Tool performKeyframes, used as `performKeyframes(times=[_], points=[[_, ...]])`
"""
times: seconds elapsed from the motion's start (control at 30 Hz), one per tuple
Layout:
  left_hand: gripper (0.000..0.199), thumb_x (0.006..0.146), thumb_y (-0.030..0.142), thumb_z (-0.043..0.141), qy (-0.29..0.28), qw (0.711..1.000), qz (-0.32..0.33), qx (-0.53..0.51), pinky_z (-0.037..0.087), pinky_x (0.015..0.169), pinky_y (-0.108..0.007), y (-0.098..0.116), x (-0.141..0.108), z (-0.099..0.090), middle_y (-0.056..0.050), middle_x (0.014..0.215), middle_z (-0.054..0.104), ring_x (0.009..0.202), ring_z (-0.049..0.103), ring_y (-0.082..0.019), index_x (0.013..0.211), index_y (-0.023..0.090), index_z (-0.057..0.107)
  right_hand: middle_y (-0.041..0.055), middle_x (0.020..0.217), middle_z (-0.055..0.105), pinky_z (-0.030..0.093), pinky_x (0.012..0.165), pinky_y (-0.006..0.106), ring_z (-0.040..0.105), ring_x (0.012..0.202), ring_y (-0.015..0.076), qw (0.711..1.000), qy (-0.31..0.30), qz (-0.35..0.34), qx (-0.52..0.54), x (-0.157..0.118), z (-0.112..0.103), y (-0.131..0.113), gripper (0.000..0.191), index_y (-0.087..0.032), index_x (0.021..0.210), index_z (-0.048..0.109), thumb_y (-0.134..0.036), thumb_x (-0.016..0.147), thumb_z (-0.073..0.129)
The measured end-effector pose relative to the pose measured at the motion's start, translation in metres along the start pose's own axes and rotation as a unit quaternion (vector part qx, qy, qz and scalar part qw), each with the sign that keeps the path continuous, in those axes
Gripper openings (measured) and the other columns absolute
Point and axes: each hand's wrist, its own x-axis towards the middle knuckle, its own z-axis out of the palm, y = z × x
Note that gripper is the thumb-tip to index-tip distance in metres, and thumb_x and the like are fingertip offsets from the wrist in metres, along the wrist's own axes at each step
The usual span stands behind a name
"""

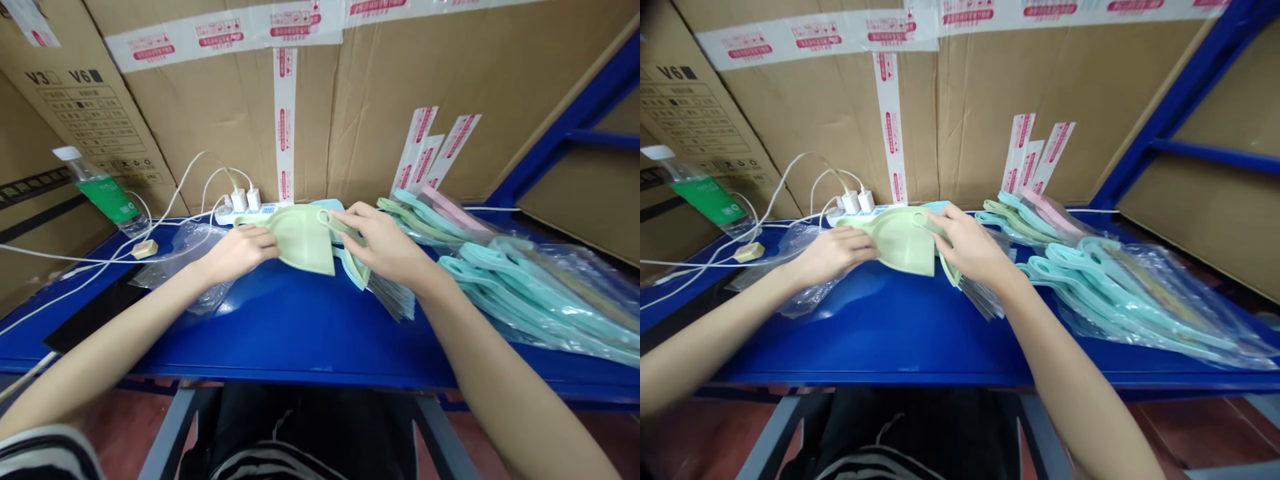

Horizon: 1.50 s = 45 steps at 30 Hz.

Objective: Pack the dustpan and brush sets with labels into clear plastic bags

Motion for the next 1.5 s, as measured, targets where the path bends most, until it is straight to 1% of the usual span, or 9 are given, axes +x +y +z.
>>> performKeyframes(times=[0.17,0.5,0.63,0.73,0.9,1.07,1.2,1.33,1.5], points=[[0.036,0.100,0.012,0.033,0.019,0.999,0.031,-0.022,0.047,0.071,-0.028,0.027,-0.044,-0.018,-0.004,0.087,0.072,0.082,0.064,-0.016,0.091,0.018,0.068,0.0096,0.091,0.056,0.047,0.072,0.036,0.057,0.081,0.0232,0.998,-0.049,-0.045,-0.004,0.001,0.011,-0.019,0.037,-0.015,0.122,0.061,-0.022,0.094,0.038],[0.023,0.098,0.013,0.042,0.060,0.986,0.057,-0.148,0.049,0.066,-0.025,0.064,-0.039,-0.013,-0.002,0.080,0.070,0.072,0.062,-0.013,0.103,0.014,0.065,0.0096,0.094,0.059,0.048,0.076,0.038,0.057,0.083,0.0220,0.984,-0.153,-0.075,0.059,0.002,0.035,-0.063,0.038,-0.012,0.124,0.060,-0.011,0.093,0.038],[0.026,0.099,0.023,0.042,0.132,0.976,-0.092,-0.149,0.048,0.068,-0.026,0.044,-0.048,-0.021,-0.004,0.081,0.069,0.075,0.062,-0.015,0.092,0.014,0.066,0.0113,0.099,0.061,0.047,0.083,0.040,0.058,0.090,0.0238,0.978,-0.176,-0.073,0.086,0.003,0.046,-0.069,0.037,-0.011,0.125,0.060,-0.012,0.094,0.039],[0.039,0.101,0.028,0.032,0.030,0.946,-0.275,-0.167,0.047,0.068,-0.029,0.029,-0.053,-0.021,-0.007,0.080,0.068,0.074,0.062,-0.017,0.086,0.013,0.065,0.0100,0.096,0.061,0.048,0.081,0.041,0.058,0.088,0.0234,0.979,-0.169,-0.058,0.100,0.006,0.054,-0.075,0.036,-0.014,0.125,0.061,-0.013,0.095,0.041],[0.043,0.100,0.034,0.027,-0.115,0.878,-0.344,-0.312,0.040,0.061,-0.027,0.032,-0.050,-0.009,-0.002,0.070,0.064,0.062,0.057,-0.015,0.079,0.017,0.060,0.0077,0.091,0.062,0.051,0.080,0.041,0.057,0.089,0.0233,0.980,-0.124,-0.071,0.136,0.003,0.068,-0.084,0.034,-0.019,0.121,0.064,-0.013,0.095,0.043],[0.035,0.097,0.035,0.030,-0.122,0.845,-0.342,-0.393,0.042,0.068,-0.027,0.033,-0.049,-0.004,-0.001,0.075,0.063,0.068,0.057,-0.014,0.092,0.018,0.060,0.0154,0.124,0.059,0.049,0.095,0.049,0.055,0.116,0.0264,0.982,-0.119,-0.086,0.123,-0.008,0.062,-0.072,0.041,-0.017,0.135,0.054,-0.026,0.097,0.041],[0.037,0.096,0.037,0.029,-0.129,0.819,-0.347,-0.439,0.043,0.064,-0.026,0.030,-0.052,-0.004,0.000,0.072,0.059,0.064,0.054,-0.013,0.088,0.017,0.060,0.0137,0.152,0.042,0.030,0.112,0.060,0.025,0.145,0.0304,0.972,-0.198,-0.094,0.079,-0.014,0.056,-0.060,0.057,-0.020,0.149,0.036,-0.043,0.097,0.040],[0.036,0.095,0.040,0.032,-0.136,0.764,-0.362,-0.517,0.044,0.056,-0.023,0.031,-0.052,-0.002,0.003,0.067,0.050,0.054,0.050,-0.009,0.078,0.017,0.054,0.0106,0.160,0.023,0.013,0.117,0.059,0.007,0.148,0.0272,0.962,-0.242,-0.085,0.097,-0.015,0.066,-0.061,0.063,-0.021,0.154,0.023,-0.050,0.099,0.030],[0.029,0.093,0.039,0.040,-0.117,0.693,-0.344,-0.623,0.043,0.050,-0.019,0.033,-0.052,0.004,0.005,0.066,0.042,0.055,0.045,-0.008,0.080,0.016,0.053,0.0121,0.160,0.017,0.008,0.117,0.060,0.003,0.147,0.0258,0.958,-0.249,-0.083,0.117,-0.013,0.075,-0.067,0.065,-0.018,0.156,0.014,-0.050,0.100,0.026]])
